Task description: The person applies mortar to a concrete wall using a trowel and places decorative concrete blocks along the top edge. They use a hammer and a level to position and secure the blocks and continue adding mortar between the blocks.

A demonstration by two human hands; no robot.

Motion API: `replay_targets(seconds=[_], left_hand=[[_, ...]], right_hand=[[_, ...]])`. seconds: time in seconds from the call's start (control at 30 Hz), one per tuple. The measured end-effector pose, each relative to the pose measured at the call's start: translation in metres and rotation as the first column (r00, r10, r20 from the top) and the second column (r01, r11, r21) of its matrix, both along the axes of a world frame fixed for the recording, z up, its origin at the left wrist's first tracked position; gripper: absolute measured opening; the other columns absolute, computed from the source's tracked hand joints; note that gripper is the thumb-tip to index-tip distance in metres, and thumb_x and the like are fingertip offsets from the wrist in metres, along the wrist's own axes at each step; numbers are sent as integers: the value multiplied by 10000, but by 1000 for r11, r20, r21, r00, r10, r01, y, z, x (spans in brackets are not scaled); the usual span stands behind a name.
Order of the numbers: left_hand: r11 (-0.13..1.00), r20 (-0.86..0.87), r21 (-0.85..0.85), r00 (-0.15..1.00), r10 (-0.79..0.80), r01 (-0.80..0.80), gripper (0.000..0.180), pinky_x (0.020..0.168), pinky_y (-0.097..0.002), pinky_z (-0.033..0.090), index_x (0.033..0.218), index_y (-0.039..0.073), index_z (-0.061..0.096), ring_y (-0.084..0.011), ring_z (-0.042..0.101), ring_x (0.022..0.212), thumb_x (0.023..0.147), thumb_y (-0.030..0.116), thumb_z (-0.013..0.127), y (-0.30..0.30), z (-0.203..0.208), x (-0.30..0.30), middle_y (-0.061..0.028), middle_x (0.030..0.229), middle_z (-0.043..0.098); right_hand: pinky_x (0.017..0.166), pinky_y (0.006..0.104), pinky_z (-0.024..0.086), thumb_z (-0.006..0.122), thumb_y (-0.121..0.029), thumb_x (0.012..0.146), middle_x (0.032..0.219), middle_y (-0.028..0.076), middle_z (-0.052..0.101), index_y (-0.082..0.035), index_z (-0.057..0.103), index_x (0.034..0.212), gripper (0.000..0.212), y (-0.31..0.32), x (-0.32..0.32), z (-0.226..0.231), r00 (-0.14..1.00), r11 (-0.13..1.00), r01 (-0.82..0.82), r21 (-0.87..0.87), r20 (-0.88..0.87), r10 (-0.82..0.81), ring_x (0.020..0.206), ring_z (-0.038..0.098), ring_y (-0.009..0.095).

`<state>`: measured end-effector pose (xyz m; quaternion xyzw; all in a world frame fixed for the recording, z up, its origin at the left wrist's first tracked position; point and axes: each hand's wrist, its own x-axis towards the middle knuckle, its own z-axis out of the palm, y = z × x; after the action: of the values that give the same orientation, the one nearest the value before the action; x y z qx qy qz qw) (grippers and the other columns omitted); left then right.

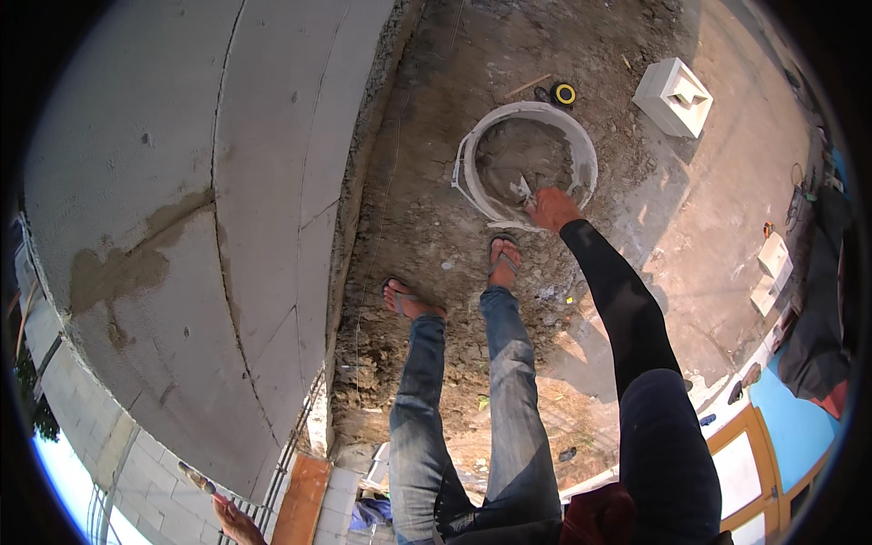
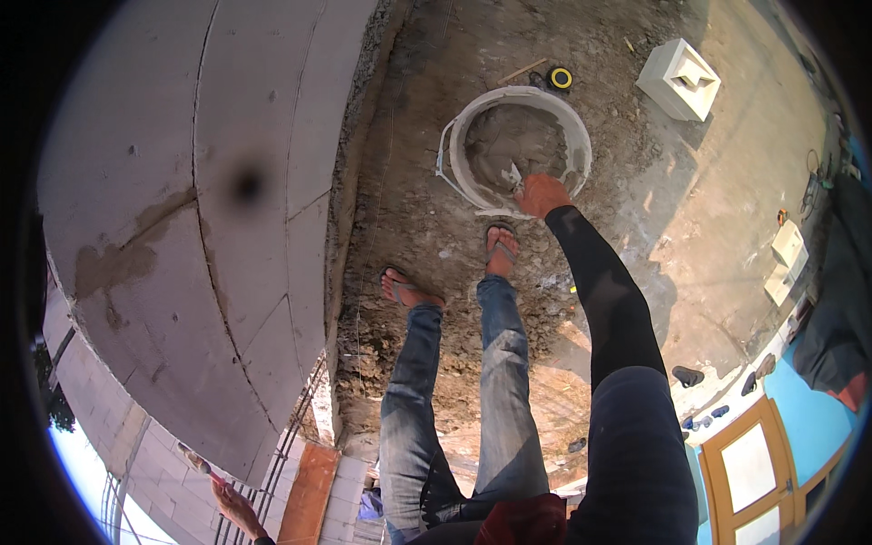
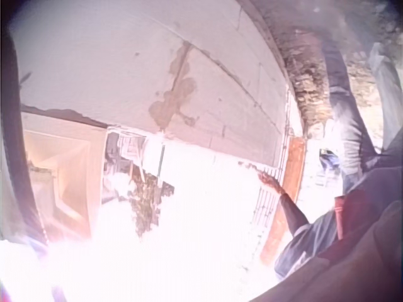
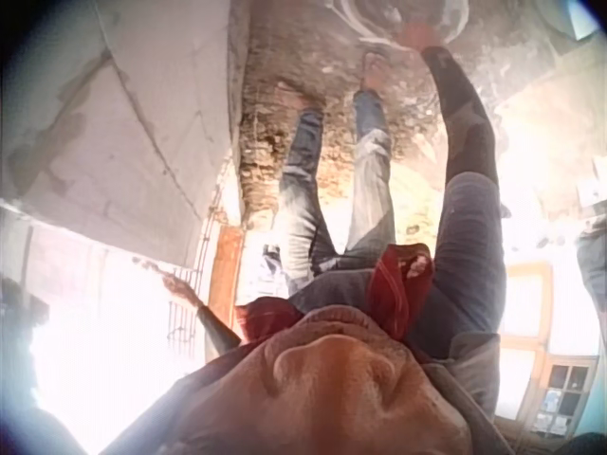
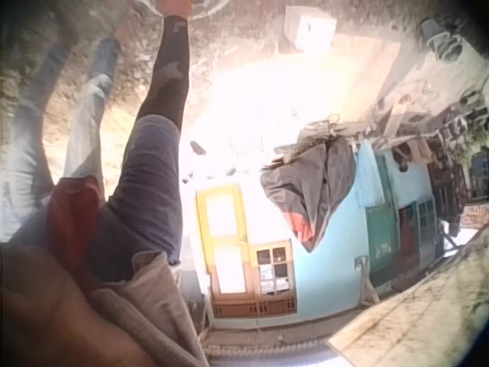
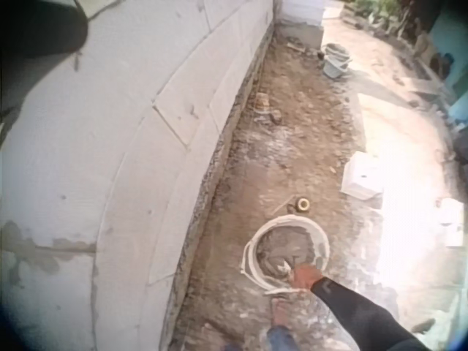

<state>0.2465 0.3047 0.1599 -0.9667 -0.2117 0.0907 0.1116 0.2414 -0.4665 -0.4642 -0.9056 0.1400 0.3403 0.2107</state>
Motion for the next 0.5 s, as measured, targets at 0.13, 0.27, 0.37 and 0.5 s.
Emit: replay_targets(seconds=[0.13, 0.27, 0.37, 0.5], left_hand=[[999, 30, -23, 999, -42, 42, 437, 920, -368, 522, 1472, 27, 512, -252, 662, 1099, 1049, 129, 544, 0, 9, -16, -167, 1254, 675], [978, 56, -208, 998, 24, -12, 401, 901, -369, 527, 1414, 13, 557, -249, 681, 1032, 1016, 60, 563, -32, -14, -10, -152, 1145, 714], [968, 1, -207, 990, -142, 139, 389, 786, -367, 506, 1298, -36, 613, -231, 651, 866, 969, 169, 647, -45, -14, 19, -146, 974, 696], [905, 98, -411, 993, -71, 105, 389, 908, -323, 503, 1326, -25, 632, -180, 650, 978, 991, 171, 652, -51, -5, 35, -116, 989, 698]], right_hand=[[861, 456, 557, 659, -536, 916, 1013, 269, 724, 27, 733, 1036, 580, -27, -1, 27, 939, 865, 343, 366, -146, -311, 952, 714, 398], [619, 418, 528, 695, -490, 914, 685, 148, 661, 42, 695, 971, 534, -36, -27, 110, 900, 717, 410, 564, -122, -418, 581, 656, 242], [539, 344, 467, 670, -354, 971, 590, 45, 590, 42, 709, 932, 399, -25, -33, 211, 814, 639, 553, 534, -182, -552, 509, 559, 134], [569, 359, 484, 632, -333, 991, 624, 52, 602, 45, 719, 1133, 413, 17, -15, 362, 844, 724, 462, 512, -5, -536, 563, 601, 155]])
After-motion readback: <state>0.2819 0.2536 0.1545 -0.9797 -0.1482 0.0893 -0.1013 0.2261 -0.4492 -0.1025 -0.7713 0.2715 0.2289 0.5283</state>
